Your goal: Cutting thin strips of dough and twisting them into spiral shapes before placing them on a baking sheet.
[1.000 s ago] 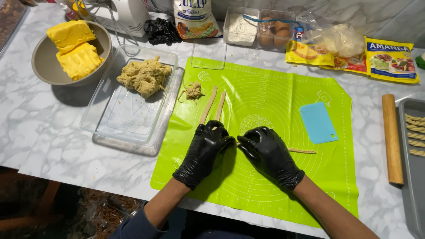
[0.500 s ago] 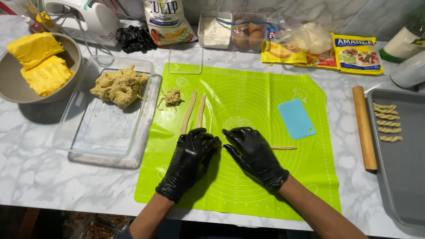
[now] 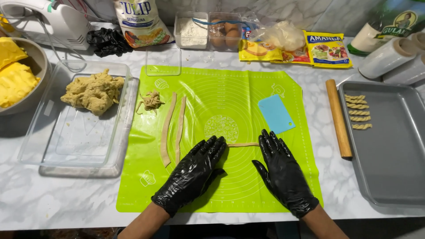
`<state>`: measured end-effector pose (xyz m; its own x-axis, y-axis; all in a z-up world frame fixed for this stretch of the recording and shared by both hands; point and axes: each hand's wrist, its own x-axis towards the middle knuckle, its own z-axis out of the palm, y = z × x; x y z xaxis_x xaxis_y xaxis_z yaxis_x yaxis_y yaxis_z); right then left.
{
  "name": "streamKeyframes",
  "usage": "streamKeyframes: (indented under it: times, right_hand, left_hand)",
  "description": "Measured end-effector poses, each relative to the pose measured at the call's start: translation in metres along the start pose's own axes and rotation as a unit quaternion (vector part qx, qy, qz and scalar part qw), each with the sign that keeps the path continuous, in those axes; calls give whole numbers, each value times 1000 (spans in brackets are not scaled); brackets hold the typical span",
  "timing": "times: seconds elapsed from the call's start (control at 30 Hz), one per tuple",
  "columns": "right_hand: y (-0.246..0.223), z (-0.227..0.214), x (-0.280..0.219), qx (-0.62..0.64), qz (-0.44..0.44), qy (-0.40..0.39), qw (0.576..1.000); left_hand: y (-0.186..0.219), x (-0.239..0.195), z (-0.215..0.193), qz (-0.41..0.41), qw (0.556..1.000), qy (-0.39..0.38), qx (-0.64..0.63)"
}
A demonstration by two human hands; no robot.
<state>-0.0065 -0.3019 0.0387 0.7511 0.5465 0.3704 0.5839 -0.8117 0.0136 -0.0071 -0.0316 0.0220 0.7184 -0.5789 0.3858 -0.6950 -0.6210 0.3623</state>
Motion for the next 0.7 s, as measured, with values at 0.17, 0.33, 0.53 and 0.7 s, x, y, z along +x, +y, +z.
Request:
streamKeyframes:
  times: [0.17,0.33,0.53,0.7]
  right_hand:
    - [-19,-7,-21,-22,24,-19,999]
    - [-28,-5,-45,-130,36,-62,989]
    - [-24,-10,-22,42,87,-52,994]
    - [-37,-12,-36,-49,43,-86,994]
  left_hand:
    - [-1,-7,-3,32,999,-6,17]
    - [-3,-16,-3,71,996,-2,61]
    - [-2,-13,-2,59,997,-27,52]
    - [-1,-24,-15,92,992,-3,88]
